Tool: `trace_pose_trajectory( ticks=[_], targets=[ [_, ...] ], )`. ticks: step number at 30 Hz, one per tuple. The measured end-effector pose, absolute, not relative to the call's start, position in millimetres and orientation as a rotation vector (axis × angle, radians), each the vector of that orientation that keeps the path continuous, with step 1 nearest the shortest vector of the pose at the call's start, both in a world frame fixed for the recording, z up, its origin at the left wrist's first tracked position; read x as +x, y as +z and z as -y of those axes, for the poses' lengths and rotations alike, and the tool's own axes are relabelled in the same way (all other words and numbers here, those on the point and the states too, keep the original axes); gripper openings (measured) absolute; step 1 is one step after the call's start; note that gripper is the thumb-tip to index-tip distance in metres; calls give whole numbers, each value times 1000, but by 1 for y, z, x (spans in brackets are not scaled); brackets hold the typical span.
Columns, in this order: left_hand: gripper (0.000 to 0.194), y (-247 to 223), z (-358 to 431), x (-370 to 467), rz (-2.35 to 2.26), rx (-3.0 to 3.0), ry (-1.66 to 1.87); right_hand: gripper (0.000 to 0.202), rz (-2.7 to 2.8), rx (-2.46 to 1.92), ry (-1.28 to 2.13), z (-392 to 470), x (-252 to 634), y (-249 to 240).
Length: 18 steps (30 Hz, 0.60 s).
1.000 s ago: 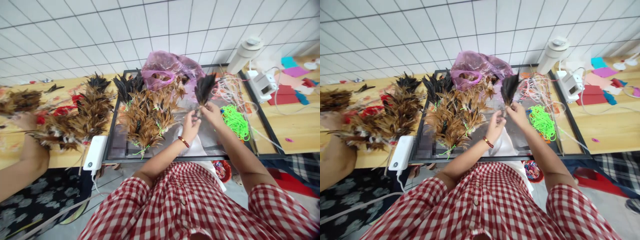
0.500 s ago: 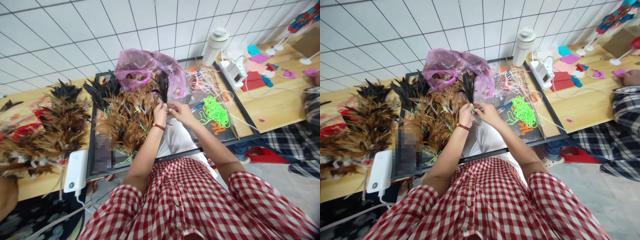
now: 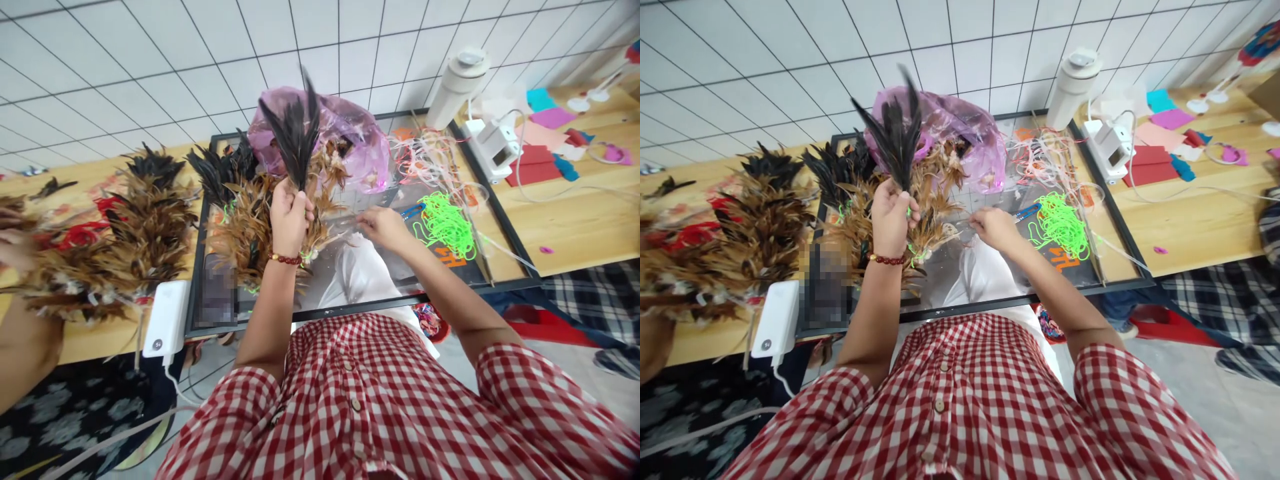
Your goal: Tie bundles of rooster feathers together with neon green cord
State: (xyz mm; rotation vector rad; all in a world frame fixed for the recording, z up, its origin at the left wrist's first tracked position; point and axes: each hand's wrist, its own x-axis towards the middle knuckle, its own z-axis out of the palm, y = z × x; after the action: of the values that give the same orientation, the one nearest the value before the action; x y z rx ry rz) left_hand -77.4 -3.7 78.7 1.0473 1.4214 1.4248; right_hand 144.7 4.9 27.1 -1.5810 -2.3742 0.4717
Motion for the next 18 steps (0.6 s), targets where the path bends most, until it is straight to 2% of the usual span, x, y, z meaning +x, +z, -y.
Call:
trace_pose_trajectory(
  ticks=[8, 13, 15, 18],
  targets=[
    [57, 81, 32, -112, -2003, 1576, 1278, 29, 2579, -1593, 312, -26, 120, 28],
    [58, 82, 48, -105, -1929, 1706, 1318, 22, 2645, -1286, 424, 4, 128, 21],
    [52, 77, 56, -88, -1900, 1872, 1103, 26, 2742, -1164, 412, 12, 131, 20],
    [49, 65, 65, -64, -1949, 2082, 471, 29, 2740, -1315, 321, 2, 144, 21]
  ],
)
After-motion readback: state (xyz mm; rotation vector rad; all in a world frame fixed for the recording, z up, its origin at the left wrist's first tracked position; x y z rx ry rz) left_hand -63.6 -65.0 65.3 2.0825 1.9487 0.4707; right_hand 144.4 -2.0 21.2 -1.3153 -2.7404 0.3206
